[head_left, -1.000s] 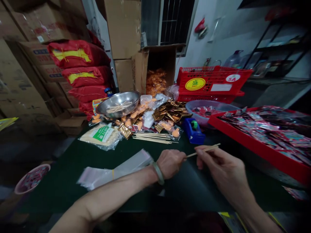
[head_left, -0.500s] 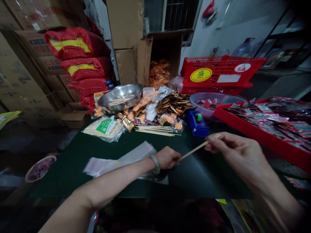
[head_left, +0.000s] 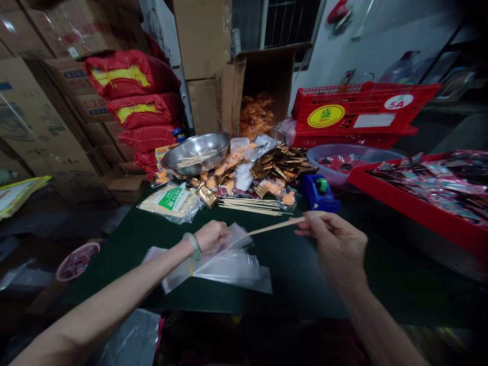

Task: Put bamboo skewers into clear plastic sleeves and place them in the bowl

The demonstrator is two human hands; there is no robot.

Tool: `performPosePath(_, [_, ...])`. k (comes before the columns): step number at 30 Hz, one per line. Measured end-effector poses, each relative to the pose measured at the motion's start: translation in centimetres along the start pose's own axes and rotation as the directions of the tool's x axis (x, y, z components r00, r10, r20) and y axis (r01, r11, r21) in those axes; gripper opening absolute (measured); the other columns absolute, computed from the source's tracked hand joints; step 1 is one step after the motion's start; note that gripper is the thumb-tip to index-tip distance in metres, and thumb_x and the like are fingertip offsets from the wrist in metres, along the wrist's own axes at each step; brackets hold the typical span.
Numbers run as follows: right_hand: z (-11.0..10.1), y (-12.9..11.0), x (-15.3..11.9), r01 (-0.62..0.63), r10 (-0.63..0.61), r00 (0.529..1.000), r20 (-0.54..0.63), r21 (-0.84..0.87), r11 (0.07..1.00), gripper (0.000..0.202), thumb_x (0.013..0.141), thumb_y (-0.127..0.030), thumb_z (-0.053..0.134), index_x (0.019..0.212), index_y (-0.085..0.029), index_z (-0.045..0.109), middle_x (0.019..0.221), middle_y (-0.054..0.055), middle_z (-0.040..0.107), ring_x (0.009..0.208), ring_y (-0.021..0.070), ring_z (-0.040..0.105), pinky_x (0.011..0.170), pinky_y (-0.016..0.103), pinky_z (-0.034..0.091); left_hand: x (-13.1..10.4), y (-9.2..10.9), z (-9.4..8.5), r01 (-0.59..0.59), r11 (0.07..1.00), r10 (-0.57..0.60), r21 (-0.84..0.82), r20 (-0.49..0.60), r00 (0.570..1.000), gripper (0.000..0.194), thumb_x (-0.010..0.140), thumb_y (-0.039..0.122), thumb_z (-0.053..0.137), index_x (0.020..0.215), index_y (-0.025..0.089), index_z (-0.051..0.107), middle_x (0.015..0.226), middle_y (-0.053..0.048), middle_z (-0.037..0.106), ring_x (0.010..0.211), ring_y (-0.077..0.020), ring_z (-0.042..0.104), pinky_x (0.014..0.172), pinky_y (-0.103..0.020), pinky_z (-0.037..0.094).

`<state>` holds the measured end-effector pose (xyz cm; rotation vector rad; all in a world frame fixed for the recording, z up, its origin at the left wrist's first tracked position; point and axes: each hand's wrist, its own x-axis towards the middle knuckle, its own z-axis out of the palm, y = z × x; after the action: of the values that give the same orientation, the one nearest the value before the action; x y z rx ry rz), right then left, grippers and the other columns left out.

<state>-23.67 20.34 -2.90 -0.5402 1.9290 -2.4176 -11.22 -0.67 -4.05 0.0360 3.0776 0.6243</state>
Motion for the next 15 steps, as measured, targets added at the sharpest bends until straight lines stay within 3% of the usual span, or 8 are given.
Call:
performPosePath(3, [1.3, 0.7, 0.4, 0.051, -0.051, 0.999, 0.012, -0.054, 0.997, 0.016, 0.067, -0.029, 0.066, 0.064, -0.014, 0.061, 0.056, -0.001, 0.059, 0.05, 0.0094, 0.057, 0.048, 0.021, 0.052, 0.6, 0.3, 1.2, -0.021, 0.999, 0.019, 0.032, 0.073, 0.997, 0.017, 0.073, 0.009, 0.048, 0.082, 0.014, 0.061, 0.07, -0.001, 0.052, 0.058, -0.0116, 0.047, 0.055, -0.02, 0.037])
performPosePath(7, [1.1, 1.3, 0.8, 0.086, -0.083, 0.996, 0.023, -0.127, 0.988, 0.018, 0.069, -0.03, 0.064, 0.066, -0.013, 0.061, 0.056, -0.001, 0.058, 0.05, 0.0087, 0.056, 0.048, 0.02, 0.052, 1.7, 0.1, 1.0, -0.039, 0.995, 0.024, 0.087, 0.165, 0.986, 0.03, 0.071, 0.006, 0.047, 0.097, 0.015, 0.057, 0.073, -0.002, 0.053, 0.063, -0.0139, 0.049, 0.058, -0.021, 0.037])
performPosePath(15, [0.1, 1.8, 1.0, 0.059, -0.061, 0.998, -0.006, -0.124, 0.991, 0.019, 0.068, -0.032, 0.065, 0.065, -0.014, 0.06, 0.055, -0.002, 0.058, 0.049, 0.009, 0.057, 0.049, 0.021, 0.053, 2.3, -1.1, 0.8, 0.016, 0.996, -0.034, 0.088, 0.203, 0.979, 0.008, 0.07, 0.01, 0.048, 0.07, 0.014, 0.055, 0.063, 0.0, 0.052, 0.053, -0.0106, 0.046, 0.047, -0.018, 0.03])
